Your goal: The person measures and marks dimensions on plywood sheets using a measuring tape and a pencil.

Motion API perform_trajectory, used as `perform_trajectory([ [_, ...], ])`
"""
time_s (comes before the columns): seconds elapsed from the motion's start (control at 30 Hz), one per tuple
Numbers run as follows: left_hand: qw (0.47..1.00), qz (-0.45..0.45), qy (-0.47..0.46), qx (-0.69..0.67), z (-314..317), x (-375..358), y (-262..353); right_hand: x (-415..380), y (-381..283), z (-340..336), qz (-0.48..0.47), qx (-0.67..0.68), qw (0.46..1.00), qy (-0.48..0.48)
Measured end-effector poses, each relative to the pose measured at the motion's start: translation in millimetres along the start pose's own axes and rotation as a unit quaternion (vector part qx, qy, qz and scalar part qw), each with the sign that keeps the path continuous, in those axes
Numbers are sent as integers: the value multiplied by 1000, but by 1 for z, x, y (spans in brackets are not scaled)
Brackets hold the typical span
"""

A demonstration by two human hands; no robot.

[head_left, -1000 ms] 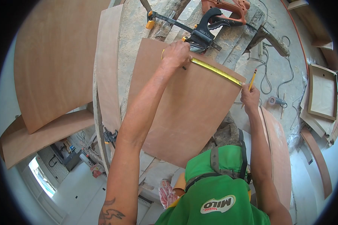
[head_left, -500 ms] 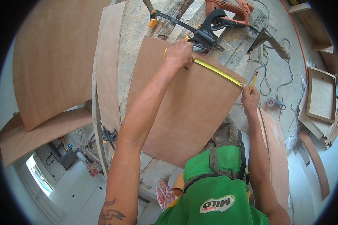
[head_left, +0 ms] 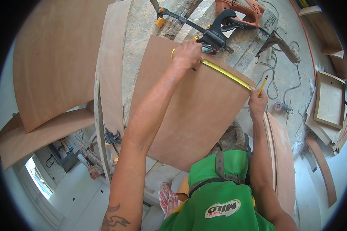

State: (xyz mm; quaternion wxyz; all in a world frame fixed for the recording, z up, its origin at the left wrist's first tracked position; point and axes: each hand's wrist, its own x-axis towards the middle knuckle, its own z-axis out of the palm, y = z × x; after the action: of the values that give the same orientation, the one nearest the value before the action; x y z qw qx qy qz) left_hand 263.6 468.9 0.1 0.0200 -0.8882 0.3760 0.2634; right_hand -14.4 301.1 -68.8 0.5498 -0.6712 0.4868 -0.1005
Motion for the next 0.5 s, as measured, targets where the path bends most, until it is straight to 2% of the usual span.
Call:
perform_trajectory([
  [0.33,999,13,31,-4,8,-2,-4,4,-3,0,14,9,1000,4],
  [0.5,1000,5,23,-7,7,-1,-3,6,-3,-4,17,14,999,-27],
])
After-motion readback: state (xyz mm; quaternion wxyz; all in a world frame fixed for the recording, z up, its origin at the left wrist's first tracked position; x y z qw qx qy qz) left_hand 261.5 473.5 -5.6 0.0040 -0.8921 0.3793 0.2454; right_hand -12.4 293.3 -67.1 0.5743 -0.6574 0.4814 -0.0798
